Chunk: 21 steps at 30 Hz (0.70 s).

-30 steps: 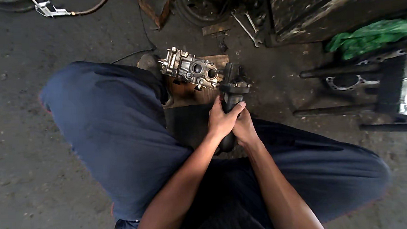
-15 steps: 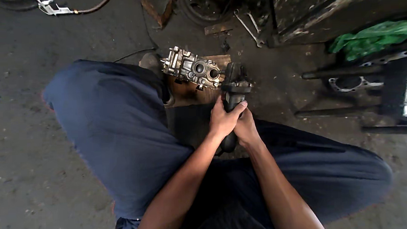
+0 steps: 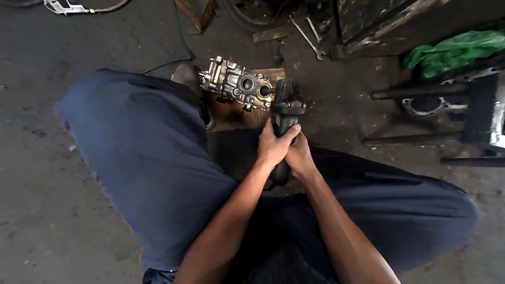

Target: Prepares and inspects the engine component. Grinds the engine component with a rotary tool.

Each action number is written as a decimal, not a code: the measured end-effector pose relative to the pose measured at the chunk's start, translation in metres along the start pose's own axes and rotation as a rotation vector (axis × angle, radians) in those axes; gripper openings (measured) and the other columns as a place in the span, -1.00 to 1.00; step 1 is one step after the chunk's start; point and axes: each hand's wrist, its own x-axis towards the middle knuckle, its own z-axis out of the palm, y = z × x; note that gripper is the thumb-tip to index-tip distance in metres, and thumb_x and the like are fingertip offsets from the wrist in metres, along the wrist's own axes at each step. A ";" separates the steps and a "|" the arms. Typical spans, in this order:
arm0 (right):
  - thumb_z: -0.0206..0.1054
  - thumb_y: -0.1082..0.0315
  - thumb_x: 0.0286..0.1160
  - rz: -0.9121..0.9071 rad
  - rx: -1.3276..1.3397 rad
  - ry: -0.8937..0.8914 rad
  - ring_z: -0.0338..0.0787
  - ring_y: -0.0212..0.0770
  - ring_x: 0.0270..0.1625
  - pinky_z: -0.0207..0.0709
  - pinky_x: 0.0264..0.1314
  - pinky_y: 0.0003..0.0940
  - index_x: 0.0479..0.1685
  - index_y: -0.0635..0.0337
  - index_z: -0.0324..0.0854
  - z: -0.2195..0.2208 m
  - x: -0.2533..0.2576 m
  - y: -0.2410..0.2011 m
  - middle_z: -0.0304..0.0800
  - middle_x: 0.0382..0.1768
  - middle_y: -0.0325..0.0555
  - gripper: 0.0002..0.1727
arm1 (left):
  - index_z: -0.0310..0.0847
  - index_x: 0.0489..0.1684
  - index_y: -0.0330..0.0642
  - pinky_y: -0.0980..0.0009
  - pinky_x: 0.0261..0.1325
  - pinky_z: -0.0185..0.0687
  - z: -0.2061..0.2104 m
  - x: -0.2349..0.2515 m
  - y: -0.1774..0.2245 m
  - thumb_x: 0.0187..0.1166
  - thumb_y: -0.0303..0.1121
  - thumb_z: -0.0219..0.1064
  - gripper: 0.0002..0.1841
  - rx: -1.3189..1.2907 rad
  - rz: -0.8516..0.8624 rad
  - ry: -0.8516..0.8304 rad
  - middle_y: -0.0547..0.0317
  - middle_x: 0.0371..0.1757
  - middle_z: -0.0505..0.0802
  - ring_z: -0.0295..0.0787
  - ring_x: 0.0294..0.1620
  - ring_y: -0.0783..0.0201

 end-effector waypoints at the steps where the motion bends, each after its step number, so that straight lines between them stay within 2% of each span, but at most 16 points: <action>1: 0.55 0.35 0.23 -0.011 -0.004 -0.001 0.84 -0.35 0.06 0.77 0.15 -0.35 0.42 0.20 0.48 0.000 -0.001 0.000 0.82 0.03 -0.09 -0.35 | 0.38 0.66 -0.09 0.09 0.42 0.70 0.000 -0.001 0.000 0.50 -0.06 0.56 -0.26 0.000 0.000 0.003 0.00 0.30 0.81 0.78 0.32 0.19; 5: 0.53 0.36 0.30 -0.073 0.002 -0.001 0.81 -0.35 0.16 0.73 0.27 -0.39 0.45 0.31 0.44 -0.002 -0.009 -0.005 0.80 0.11 -0.07 -0.34 | 0.34 0.70 -0.12 0.09 0.52 0.64 -0.001 -0.010 0.010 0.49 -0.08 0.56 -0.23 0.045 0.023 -0.018 -0.05 0.35 0.79 0.74 0.39 0.17; 11: 0.56 0.34 0.23 -0.057 -0.034 0.017 0.82 -0.38 0.11 0.74 0.22 -0.39 0.40 0.25 0.48 0.004 -0.002 -0.001 0.81 0.06 -0.10 -0.35 | 0.46 0.58 -0.12 0.13 0.44 0.70 -0.004 -0.001 0.004 0.48 -0.12 0.58 -0.32 -0.021 0.012 -0.007 0.02 0.25 0.84 0.78 0.30 0.23; 18: 0.53 0.32 0.30 -0.101 -0.046 0.024 0.82 -0.38 0.15 0.74 0.26 -0.40 0.44 0.31 0.46 0.003 -0.009 -0.004 0.81 0.10 -0.08 -0.34 | 0.49 0.54 -0.15 0.15 0.44 0.70 -0.003 -0.007 0.007 0.46 -0.11 0.58 -0.33 -0.036 0.030 -0.014 0.00 0.24 0.84 0.79 0.29 0.22; 21: 0.54 0.31 0.28 -0.093 -0.036 0.030 0.83 -0.38 0.12 0.74 0.24 -0.40 0.40 0.29 0.49 0.006 -0.005 -0.001 0.82 0.07 -0.10 -0.37 | 0.50 0.54 -0.14 0.12 0.43 0.70 -0.004 -0.002 0.005 0.47 -0.11 0.58 -0.34 -0.026 0.007 -0.013 0.00 0.23 0.84 0.79 0.28 0.20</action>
